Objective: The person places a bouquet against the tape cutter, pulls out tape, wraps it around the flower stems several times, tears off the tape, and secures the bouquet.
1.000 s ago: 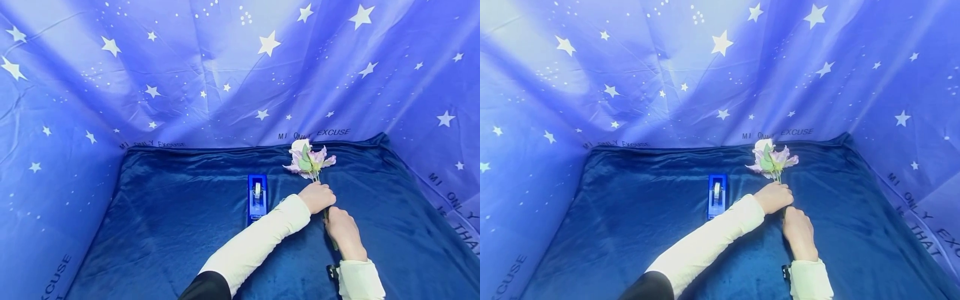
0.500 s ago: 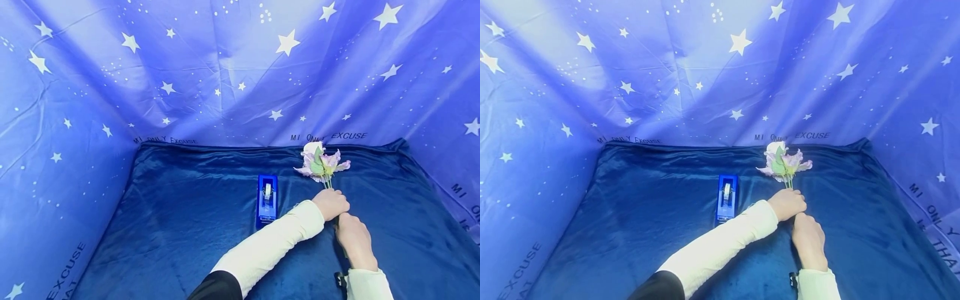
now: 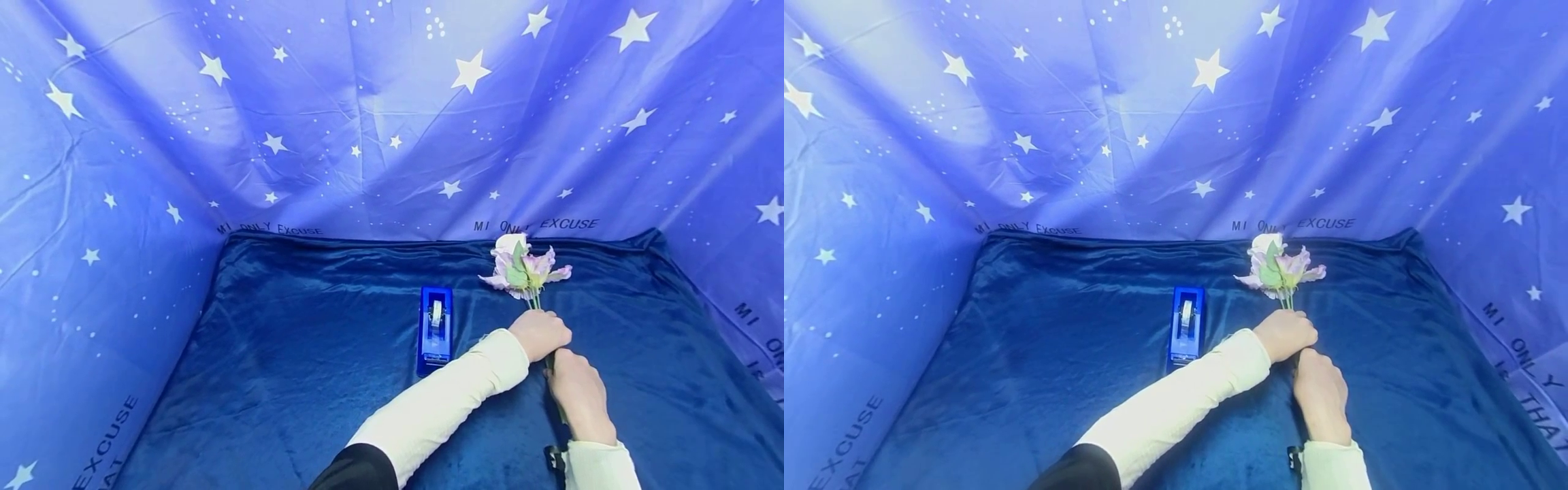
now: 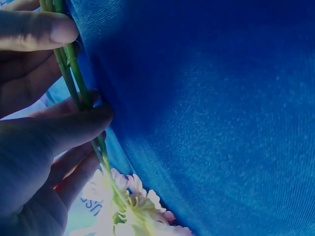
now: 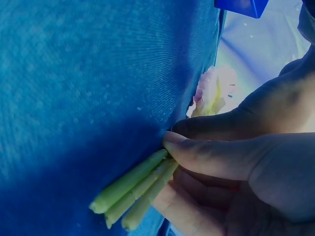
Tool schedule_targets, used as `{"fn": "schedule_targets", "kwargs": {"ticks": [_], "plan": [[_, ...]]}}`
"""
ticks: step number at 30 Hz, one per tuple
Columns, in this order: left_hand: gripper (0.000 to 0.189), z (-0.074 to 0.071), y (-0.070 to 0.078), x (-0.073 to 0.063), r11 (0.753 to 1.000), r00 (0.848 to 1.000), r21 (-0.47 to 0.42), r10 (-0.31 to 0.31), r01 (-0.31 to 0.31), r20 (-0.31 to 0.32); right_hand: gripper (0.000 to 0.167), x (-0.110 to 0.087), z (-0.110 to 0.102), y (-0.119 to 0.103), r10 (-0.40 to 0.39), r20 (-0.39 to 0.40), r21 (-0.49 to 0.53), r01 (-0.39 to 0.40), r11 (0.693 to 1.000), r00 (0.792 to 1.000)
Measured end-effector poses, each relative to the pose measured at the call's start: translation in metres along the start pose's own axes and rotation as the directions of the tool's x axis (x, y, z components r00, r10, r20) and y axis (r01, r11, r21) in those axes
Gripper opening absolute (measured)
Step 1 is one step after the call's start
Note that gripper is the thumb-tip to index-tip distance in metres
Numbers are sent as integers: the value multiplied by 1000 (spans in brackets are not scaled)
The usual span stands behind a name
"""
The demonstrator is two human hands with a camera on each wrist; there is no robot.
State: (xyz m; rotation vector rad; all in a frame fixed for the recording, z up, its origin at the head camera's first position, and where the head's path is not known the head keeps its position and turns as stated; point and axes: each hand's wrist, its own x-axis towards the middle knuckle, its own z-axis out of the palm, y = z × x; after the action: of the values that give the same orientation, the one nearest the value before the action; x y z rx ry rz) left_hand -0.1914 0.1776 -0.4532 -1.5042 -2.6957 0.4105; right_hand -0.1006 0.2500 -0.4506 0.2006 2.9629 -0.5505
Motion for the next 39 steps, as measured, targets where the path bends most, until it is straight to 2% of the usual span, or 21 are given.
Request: {"fn": "schedule_targets", "kwargs": {"ticks": [11,18,24,29,39], "plan": [[26,-5,-4,-7,1000,999,13,-1,2,-33,13,1,-3,-3,-24,28,12,23,1000,999],[29,-11,-7,-9,996,996,90,35,-27,-86,17,0,-6,-7,-59,-34,18,60,998,998],[29,-18,-10,-16,991,995,130,41,-29,-89,17,0,-10,-10,-56,-17,24,56,998,998],[28,-21,-11,-21,987,989,158,50,-28,-138,24,2,-15,-9,-41,20,33,40,999,999],[21,-35,-14,-27,981,976,195,33,10,-213,25,5,-29,-2,-47,14,53,46,998,999]]}}
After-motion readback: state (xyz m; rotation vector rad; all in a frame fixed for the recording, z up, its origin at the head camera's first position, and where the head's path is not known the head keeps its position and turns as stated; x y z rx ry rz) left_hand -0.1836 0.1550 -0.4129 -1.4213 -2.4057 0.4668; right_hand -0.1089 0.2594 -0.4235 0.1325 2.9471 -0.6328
